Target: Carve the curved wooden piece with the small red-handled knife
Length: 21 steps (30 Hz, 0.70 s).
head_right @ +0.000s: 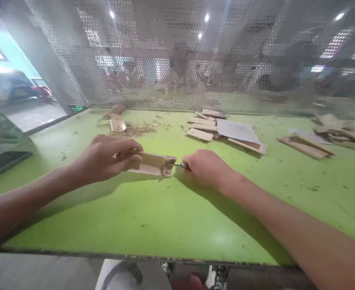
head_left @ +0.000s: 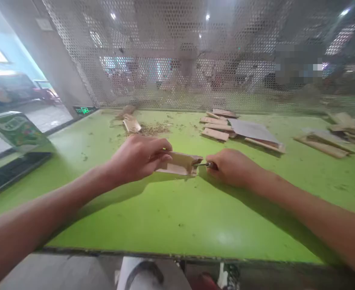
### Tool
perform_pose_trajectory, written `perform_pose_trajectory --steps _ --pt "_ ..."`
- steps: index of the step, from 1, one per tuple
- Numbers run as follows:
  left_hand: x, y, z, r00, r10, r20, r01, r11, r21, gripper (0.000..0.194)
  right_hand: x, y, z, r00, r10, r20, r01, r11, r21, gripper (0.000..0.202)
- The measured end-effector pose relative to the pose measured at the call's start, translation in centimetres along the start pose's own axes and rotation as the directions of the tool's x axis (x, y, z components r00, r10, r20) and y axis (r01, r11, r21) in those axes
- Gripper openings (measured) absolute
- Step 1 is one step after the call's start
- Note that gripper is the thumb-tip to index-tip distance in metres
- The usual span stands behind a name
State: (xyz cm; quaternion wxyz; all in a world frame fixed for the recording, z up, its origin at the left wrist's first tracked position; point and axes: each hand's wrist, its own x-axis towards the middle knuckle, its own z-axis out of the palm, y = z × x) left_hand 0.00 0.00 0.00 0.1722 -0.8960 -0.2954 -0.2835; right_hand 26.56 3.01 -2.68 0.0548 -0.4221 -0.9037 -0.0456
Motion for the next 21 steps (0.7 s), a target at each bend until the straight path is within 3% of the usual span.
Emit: perform_pose_trajectory --steps 5,9,13,16,21 --pt "-0.2 -0.3 0.1 0.994 0.105 0.012 -0.105 0.979 0.177 0.017 -0.3 0.3 -0.4 0.998 -0.053 0.036 0.052 0.998 0.023 0.025" --pt "0.0 0.1 -0.6 0.992 0.123 -0.018 -0.117 0.972 0.203 0.02 -0.4 0.2 -0.5 0.998 -0.048 0.029 0.048 0.999 0.023 0.026" --pt "0.2 0.9 -1.0 0.995 -0.051 -0.089 0.058 0.996 0.071 0.012 -0.3 0.3 -0.3 0.999 -0.037 0.007 0.037 0.999 0.028 0.026" --pt "0.3 1.6 -1.1 0.964 -0.245 -0.101 0.244 0.97 -0.021 0.011 -0.3 0.4 -0.2 1.0 -0.02 -0.012 0.02 0.999 0.027 0.026" --pt "0.5 2.2 -1.2 0.894 -0.447 0.033 0.448 0.891 -0.069 0.019 -0.5 -0.3 -0.2 0.998 0.003 -0.059 0.003 0.994 0.106 0.022"
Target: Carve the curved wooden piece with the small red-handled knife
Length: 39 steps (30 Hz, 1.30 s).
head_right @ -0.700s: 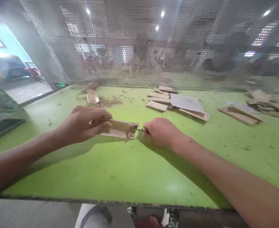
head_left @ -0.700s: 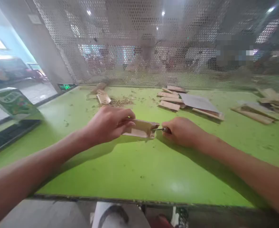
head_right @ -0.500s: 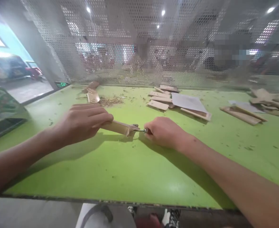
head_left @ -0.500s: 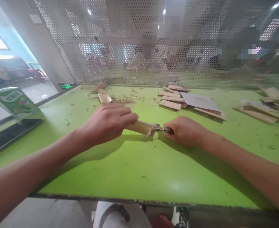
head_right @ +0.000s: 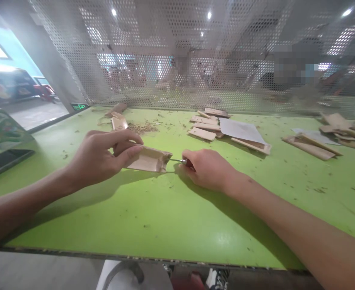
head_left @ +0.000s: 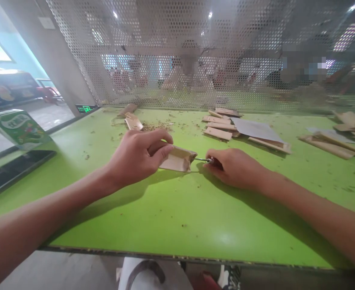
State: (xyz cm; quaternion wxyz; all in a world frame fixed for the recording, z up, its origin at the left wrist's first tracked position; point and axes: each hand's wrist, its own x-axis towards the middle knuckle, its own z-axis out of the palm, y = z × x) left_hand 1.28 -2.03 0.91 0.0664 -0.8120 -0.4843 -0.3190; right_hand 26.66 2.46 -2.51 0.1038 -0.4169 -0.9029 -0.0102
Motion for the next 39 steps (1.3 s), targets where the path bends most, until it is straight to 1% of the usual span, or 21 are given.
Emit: perform_pose_trajectory --steps 3,6,8,12,16,20,25,30,34,36,39 --pt "0.2 -0.1 -0.2 0.996 -0.043 0.076 0.045 0.999 -0.016 0.023 -0.2 -0.7 -0.1 1.0 -0.005 -0.016 0.006 0.998 0.06 0.024" --pt "0.4 -0.3 -0.5 0.992 -0.07 0.108 0.073 0.997 -0.021 0.025 -0.4 -1.3 -0.2 1.0 -0.023 0.003 0.023 0.996 0.09 0.025" --pt "0.5 -0.4 -0.8 0.99 -0.074 0.12 0.077 0.997 -0.019 0.026 -0.5 -1.5 -0.1 0.999 -0.039 0.023 0.037 0.996 0.081 0.025" --pt "0.6 -0.3 -1.1 0.993 -0.043 0.112 0.043 0.999 0.005 0.024 -0.4 -1.9 0.1 0.998 -0.053 0.046 0.052 0.998 0.019 0.025" --pt "0.5 0.0 -1.1 0.994 -0.012 0.109 0.011 1.0 0.015 0.023 -0.3 -2.4 0.1 0.997 -0.066 0.045 0.067 0.997 -0.04 0.025" --pt "0.5 0.0 -1.0 0.994 0.016 0.11 -0.017 1.0 0.007 0.023 -0.2 -2.9 0.0 0.997 -0.056 0.048 0.059 0.997 -0.058 0.025" --pt "0.4 -0.4 -0.9 0.989 0.092 0.114 -0.092 0.996 0.0 0.022 -0.2 -2.9 -0.5 0.992 -0.05 0.113 0.045 0.998 0.049 0.031" --pt "0.5 -0.7 -0.9 0.987 0.1 0.13 -0.097 0.995 -0.029 0.021 0.0 -2.4 -1.1 0.977 -0.034 0.211 -0.003 0.985 0.173 0.039" --pt "0.9 -1.1 -0.8 0.988 0.06 0.143 -0.053 0.997 -0.053 0.021 0.0 -1.9 -1.6 0.961 -0.021 0.275 -0.06 0.958 0.282 0.041" --pt "1.0 -1.5 -0.6 0.986 -0.003 0.166 0.016 0.997 -0.076 0.023 0.0 -1.7 -1.7 0.961 -0.012 0.276 -0.08 0.944 0.319 0.043" --pt "1.2 -2.2 -0.2 0.966 -0.126 0.224 0.156 0.981 -0.12 0.027 -0.1 -1.5 -1.5 0.976 0.045 0.215 -0.111 0.946 0.304 0.039"
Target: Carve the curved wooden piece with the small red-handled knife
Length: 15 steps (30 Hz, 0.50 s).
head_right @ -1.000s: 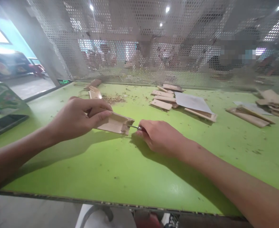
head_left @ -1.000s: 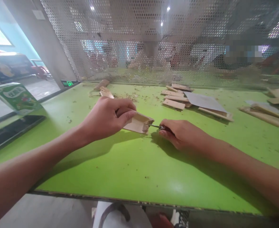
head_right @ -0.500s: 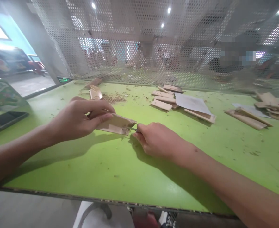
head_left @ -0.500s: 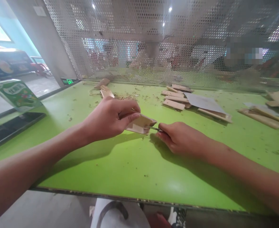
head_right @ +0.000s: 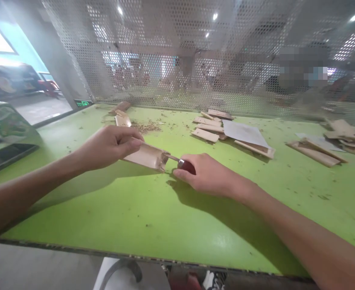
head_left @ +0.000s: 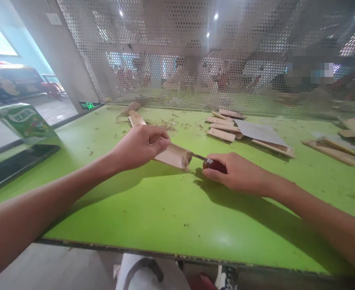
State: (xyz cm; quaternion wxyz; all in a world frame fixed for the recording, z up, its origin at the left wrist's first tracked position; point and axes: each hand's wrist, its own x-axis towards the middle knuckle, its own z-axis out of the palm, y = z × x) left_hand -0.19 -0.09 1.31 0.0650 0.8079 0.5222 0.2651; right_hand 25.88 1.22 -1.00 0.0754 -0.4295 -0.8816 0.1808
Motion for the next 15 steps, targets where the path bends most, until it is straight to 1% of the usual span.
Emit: perform_pose_trajectory --steps 2,5,7,9,11,15 --pt "0.1 -0.3 0.2 0.993 -0.1 0.059 0.103 0.993 -0.05 0.029 0.1 0.3 0.2 0.998 0.008 -0.069 -0.01 1.0 -0.027 0.035" --pt "0.2 -0.5 0.6 0.959 -0.243 0.149 0.261 0.958 -0.121 0.03 0.4 0.7 0.5 0.989 -0.03 -0.144 0.022 0.998 -0.057 0.033" --pt "0.3 -0.6 0.8 0.94 -0.293 0.176 0.324 0.927 -0.186 0.029 0.5 1.0 0.7 0.984 -0.057 -0.17 0.048 0.997 -0.059 0.033" --pt "0.3 -0.8 1.0 0.936 -0.305 0.178 0.344 0.901 -0.263 0.028 0.5 1.1 0.7 0.982 -0.089 -0.167 0.076 0.994 -0.081 0.033" --pt "0.4 -1.0 1.0 0.936 -0.304 0.176 0.347 0.88 -0.324 0.026 0.5 1.1 0.8 0.981 -0.125 -0.148 0.104 0.984 -0.141 0.031" --pt "0.5 -1.2 0.9 0.924 -0.317 0.212 0.376 0.851 -0.367 0.023 0.4 0.9 1.2 0.977 -0.171 -0.128 0.13 0.951 -0.279 0.031"
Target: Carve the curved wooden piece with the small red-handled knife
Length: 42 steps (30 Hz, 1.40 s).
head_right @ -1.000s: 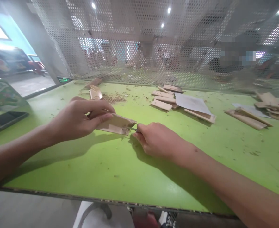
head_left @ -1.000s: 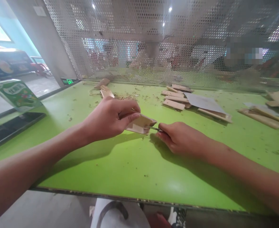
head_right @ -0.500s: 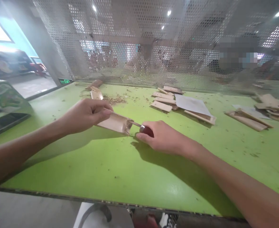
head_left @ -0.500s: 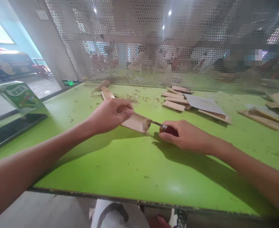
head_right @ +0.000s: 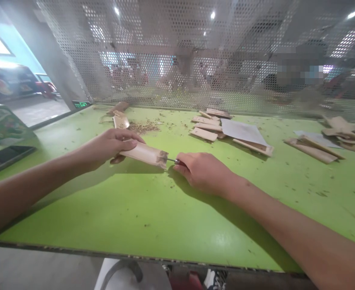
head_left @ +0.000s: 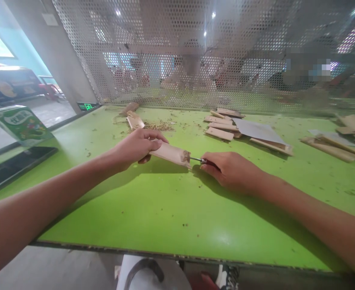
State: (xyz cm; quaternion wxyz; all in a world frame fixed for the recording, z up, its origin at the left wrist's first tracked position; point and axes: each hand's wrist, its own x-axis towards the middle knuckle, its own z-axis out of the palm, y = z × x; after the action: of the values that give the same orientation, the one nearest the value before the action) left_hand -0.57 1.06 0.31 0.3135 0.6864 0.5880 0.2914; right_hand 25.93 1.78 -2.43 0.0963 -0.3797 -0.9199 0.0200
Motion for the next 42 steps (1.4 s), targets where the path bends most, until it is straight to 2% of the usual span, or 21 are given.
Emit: perform_pose_trajectory --steps 7,11,13,17,23,27,29,34,42 --pt "0.2 0.2 -0.1 1.0 0.018 0.016 -0.018 1.0 0.007 0.027 0.4 -1.2 0.6 1.0 -0.008 -0.016 0.005 0.985 -0.174 0.029" --pt "0.1 0.4 -0.1 1.0 -0.001 0.025 0.0 1.0 0.015 0.028 0.8 -1.8 0.6 0.999 -0.027 -0.018 0.023 0.982 -0.189 0.029" --pt "0.0 0.5 -0.2 0.999 0.033 0.035 -0.034 0.999 0.042 0.028 0.8 -2.1 0.5 1.0 -0.031 -0.004 0.029 0.982 -0.187 0.029" --pt "-0.1 0.6 -0.3 0.987 0.149 0.059 -0.154 0.984 0.086 0.029 0.7 -2.4 0.0 0.998 0.001 0.057 0.007 0.99 -0.143 0.031" --pt "0.1 0.3 -0.2 0.993 0.11 0.029 -0.113 0.988 0.106 0.031 1.0 -2.3 -0.7 0.988 0.051 0.149 -0.052 0.999 0.002 0.031" --pt "0.2 0.1 -0.1 0.99 0.139 0.001 -0.137 0.98 0.146 0.031 1.2 -2.0 -1.2 0.967 0.05 0.249 -0.08 0.99 0.112 0.032" --pt "0.3 0.0 -0.2 0.991 0.137 -0.001 -0.135 0.981 0.136 0.031 1.0 -1.9 -1.2 0.973 0.041 0.227 -0.067 0.992 0.109 0.032" --pt "0.6 -0.1 -0.4 0.998 0.059 0.029 -0.061 0.996 0.061 0.029 0.2 -1.7 -0.4 0.999 0.034 0.041 -0.032 0.998 -0.05 0.03" --pt "0.6 -0.2 -0.5 0.995 0.061 0.076 -0.065 0.997 0.047 0.03 0.2 -2.1 0.2 0.999 -0.037 -0.013 0.035 0.989 -0.142 0.026"
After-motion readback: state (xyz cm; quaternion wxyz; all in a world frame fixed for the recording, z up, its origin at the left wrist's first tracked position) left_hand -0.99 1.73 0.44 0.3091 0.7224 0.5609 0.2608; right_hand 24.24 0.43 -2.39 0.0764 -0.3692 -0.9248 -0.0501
